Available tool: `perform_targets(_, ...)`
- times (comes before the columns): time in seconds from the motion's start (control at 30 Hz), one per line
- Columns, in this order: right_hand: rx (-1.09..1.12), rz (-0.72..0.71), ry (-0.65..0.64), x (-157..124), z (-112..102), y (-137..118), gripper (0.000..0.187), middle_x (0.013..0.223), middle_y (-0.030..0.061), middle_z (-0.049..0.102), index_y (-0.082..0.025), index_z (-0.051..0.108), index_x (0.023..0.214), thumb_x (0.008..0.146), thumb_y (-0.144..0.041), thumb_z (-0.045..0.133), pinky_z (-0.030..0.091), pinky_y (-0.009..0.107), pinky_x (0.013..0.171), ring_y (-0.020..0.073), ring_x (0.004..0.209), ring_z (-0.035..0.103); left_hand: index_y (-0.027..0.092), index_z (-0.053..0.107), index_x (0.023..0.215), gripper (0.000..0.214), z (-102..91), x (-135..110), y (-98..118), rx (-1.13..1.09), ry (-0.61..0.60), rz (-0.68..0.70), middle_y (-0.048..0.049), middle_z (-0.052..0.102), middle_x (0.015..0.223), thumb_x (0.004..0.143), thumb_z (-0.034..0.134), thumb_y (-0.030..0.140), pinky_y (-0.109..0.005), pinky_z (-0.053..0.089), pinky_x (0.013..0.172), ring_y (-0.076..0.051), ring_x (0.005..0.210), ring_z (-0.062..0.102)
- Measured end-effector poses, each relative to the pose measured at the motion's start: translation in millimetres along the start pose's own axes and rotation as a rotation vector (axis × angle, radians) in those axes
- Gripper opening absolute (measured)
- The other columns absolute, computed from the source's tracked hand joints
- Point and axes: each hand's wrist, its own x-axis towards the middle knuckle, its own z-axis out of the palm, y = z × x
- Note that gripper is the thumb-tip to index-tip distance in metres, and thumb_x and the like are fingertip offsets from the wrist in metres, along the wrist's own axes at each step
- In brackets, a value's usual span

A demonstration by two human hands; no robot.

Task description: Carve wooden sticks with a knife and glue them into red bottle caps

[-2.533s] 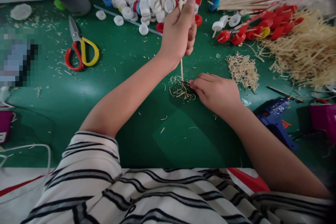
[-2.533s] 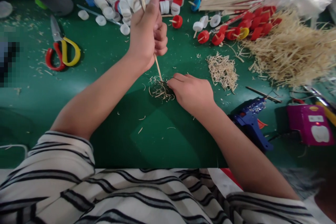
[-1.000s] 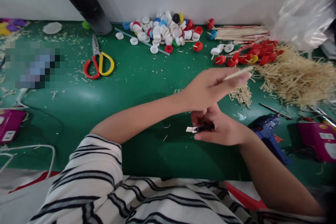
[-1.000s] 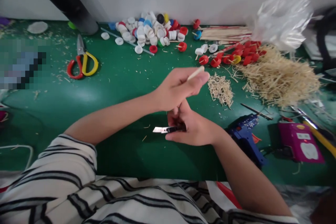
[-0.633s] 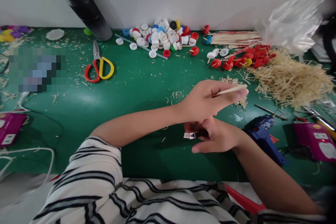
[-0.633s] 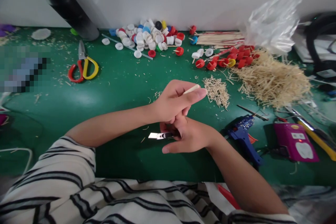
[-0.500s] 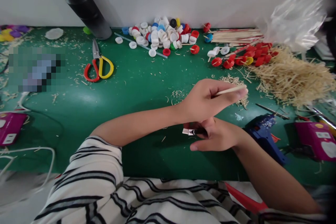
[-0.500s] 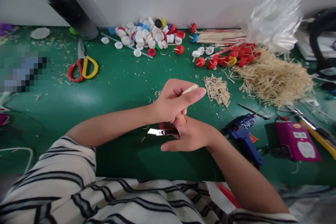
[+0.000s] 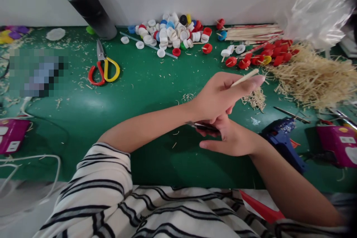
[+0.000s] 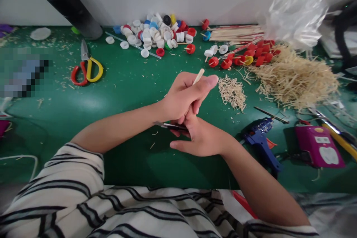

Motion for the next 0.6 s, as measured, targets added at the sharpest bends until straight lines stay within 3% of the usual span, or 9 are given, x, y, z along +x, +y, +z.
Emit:
perform_targets(0.1,-0.018,0.008,0.101,0,-8,-1,0.032,0.108,0.0039,0.064,-0.027,0.05,0.121,0.098,-0.034,0.071,0.06,0.031,0.078,0.0156,0.09,0.066,0.022,0.041,0.048,0.073,-8.3,14,-3,-0.005,-0.029,0.065,0.0025,0.039,0.043,0.098,0.062,0.071,-0.033,0.027,0.05,-0.006,0.039,0.035)
perform_targets(0.17,-0.008,0.007,0.122,2,-13,-1,0.018,0.096,0.0004,0.062,-0.027,0.05,0.112,0.104,-0.034,0.064,0.056,0.03,0.075,0.0139,0.084,0.064,0.023,0.034,0.048,0.075,-16.5,24,-6,-0.029,-0.017,0.102,0.0036,0.034,0.042,0.099,0.059,0.073,-0.032,0.028,0.052,-0.006,0.04,0.034)
perform_targets(0.27,0.002,0.028,0.132,6,-19,0,0.017,0.086,-0.0002,0.068,-0.026,0.048,0.11,0.107,-0.037,0.06,0.054,0.03,0.072,0.0148,0.08,0.066,0.024,0.032,0.054,0.076,-32.1,39,-13,-0.063,0.031,0.096,0.0054,0.029,0.044,0.095,0.049,0.086,-0.03,0.021,0.05,-0.005,0.04,0.027)
perform_targets(0.4,-0.058,0.115,0.231,7,-28,3,0.023,0.093,0.004,0.078,-0.026,0.05,0.114,0.105,-0.043,0.062,0.049,0.028,0.058,0.015,0.07,0.067,0.024,0.034,0.058,0.077,-54.0,52,-21,-0.105,0.101,-0.006,0.0052,0.029,0.048,0.091,0.047,0.092,-0.029,0.019,0.049,-0.006,0.043,0.024)
perform_targets(0.47,-0.203,0.166,0.285,5,-35,5,0.024,0.09,0.0028,0.078,-0.025,0.059,0.114,0.104,-0.047,0.062,0.048,0.028,0.057,0.0151,0.067,0.067,0.024,0.031,0.058,0.079,-62.7,57,-25,-0.13,0.155,-0.029,0.0054,0.027,0.048,0.086,0.05,0.096,-0.03,0.016,0.048,-0.006,0.043,0.022)
perform_targets(0.6,-0.757,0.205,0.333,2,-46,7,0.028,0.096,0.0038,0.082,-0.027,0.075,0.119,0.105,-0.046,0.059,0.046,0.031,0.064,0.0183,0.073,0.07,0.025,0.029,0.057,0.082,-74.3,64,-33,-0.149,0.259,-0.044,0.0066,0.021,0.049,0.078,0.054,0.1,-0.031,0.012,0.049,-0.006,0.042,0.019)
